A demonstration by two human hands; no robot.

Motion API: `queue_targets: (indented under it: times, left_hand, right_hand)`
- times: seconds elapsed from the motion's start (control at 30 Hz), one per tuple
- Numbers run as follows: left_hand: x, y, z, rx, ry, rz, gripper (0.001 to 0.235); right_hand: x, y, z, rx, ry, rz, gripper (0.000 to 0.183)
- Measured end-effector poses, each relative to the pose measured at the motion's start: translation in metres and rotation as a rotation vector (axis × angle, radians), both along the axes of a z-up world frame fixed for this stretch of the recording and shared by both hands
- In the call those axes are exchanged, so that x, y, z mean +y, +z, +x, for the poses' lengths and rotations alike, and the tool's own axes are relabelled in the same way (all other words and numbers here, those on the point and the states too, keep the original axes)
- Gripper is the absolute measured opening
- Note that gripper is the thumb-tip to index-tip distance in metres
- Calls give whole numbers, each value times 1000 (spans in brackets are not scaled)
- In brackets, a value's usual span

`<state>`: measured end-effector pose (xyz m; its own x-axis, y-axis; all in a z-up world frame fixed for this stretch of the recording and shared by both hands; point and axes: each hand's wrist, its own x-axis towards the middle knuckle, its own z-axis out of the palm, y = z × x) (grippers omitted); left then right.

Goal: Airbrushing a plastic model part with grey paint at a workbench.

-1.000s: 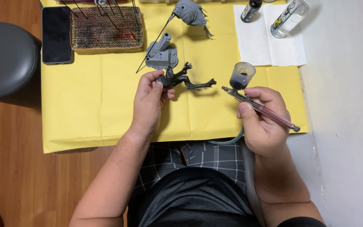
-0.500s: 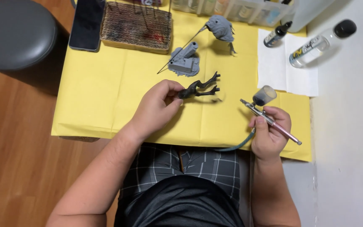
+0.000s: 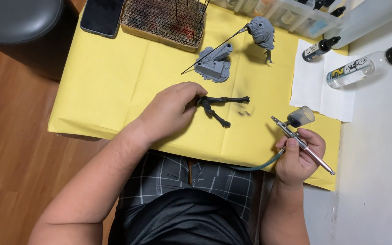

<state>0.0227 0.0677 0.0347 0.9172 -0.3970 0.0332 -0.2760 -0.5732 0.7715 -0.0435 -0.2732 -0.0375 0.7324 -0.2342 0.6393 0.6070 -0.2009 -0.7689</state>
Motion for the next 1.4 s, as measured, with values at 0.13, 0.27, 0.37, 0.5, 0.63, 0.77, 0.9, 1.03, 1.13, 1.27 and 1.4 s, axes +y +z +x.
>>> queue_targets:
  times: [0.13, 0.27, 0.37, 0.5, 0.63, 0.77, 0.9, 1.03, 1.13, 1.27, 1.4]
  left_hand:
    - [6, 13, 5, 15, -55, 26, 41]
    - [4, 10, 11, -36, -106, 127, 32]
    - [-1, 4, 17, -96, -134, 174, 27]
    - [-10, 1, 35, -254, -190, 202, 22]
    - [-29, 20, 57, -292, -270, 236, 13]
    - [-55, 26, 81, -282, -373, 161, 12]
    - [-86, 26, 103, -270, -422, 136, 14]
    - [-126, 20, 121, -224, -410, 156, 14]
    - [-155, 14, 133, -200, -399, 154, 16]
    - [-186, 8, 143, -195, -390, 178, 18]
    - [-201, 7, 146, -223, -386, 184, 23]
  right_hand:
    - [-1, -3, 1, -6, -4, 0, 24]
    - [0, -3, 0, -5, 0, 15, 24]
    - [-4, -8, 1, -11, 0, 17, 24]
    - [-6, -10, -1, -7, -19, 20, 23]
    - [-5, -8, -2, -16, -22, 67, 26]
    - [-2, -4, -3, -25, -45, 98, 23]
    - [-7, -2, -5, -30, -87, 122, 21]
    - [-22, -13, -13, -43, -153, 131, 23]
    - [-31, -16, -19, -52, -199, 135, 22]
    - [-37, -21, -22, -85, -223, 165, 25]
    - [-39, -19, -22, -96, -193, 142, 26]
